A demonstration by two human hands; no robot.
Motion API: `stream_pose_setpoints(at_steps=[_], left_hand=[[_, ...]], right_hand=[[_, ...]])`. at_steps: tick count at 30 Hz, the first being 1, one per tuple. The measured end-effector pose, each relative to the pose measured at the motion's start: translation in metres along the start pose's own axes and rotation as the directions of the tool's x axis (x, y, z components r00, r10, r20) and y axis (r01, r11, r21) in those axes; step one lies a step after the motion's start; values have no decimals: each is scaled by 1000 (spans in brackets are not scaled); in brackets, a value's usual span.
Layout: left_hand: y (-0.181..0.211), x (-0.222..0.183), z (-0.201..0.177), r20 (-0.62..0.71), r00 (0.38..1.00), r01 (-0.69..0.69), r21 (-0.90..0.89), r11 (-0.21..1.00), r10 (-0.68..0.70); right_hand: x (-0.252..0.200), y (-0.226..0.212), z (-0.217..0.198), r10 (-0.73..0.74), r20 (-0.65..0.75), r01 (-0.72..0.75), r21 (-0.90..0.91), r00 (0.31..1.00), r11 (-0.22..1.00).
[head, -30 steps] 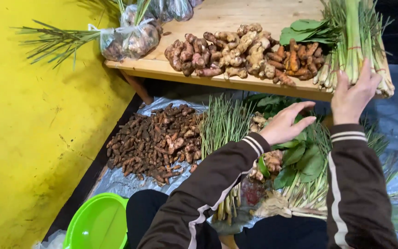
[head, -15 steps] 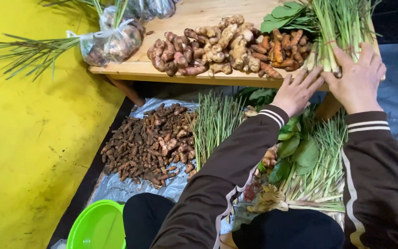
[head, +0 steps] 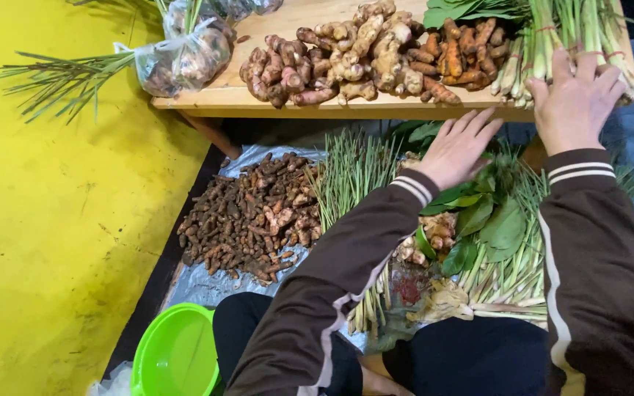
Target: Sorting and arranging lemongrass stalks while sitting on the floor next to piles of ginger and leaves.
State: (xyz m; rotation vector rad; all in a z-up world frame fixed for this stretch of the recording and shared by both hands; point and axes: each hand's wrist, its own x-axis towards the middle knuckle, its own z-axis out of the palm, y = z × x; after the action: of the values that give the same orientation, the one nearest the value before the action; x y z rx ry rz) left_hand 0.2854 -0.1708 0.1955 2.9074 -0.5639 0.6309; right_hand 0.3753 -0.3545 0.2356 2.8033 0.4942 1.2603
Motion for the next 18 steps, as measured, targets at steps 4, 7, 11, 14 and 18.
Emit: stream_pose_setpoints(at_steps=[4,7,11,14,18], left_hand=[[-14,-54,-17,58,998,-8,-84,996,13],[-23,-114,-38,55,998,48,-203,978,-37],[-42,-195,-38,348,907,345,-282,895,-239],[-54,-276,-16,428,814,533,-280,798,-394],[-51,-365,2,462,733,669,-360,650,-499]], right_hand=[[-15,-6,-9,14,150,-55,271,989,961],[-45,-35,-43,41,125,-87,386,991,918],[-110,-103,-68,5,18,-15,572,1000,820],[-203,-158,-38,-10,213,-161,768,977,620],[-320,-229,-9,-76,494,-385,756,866,530]])
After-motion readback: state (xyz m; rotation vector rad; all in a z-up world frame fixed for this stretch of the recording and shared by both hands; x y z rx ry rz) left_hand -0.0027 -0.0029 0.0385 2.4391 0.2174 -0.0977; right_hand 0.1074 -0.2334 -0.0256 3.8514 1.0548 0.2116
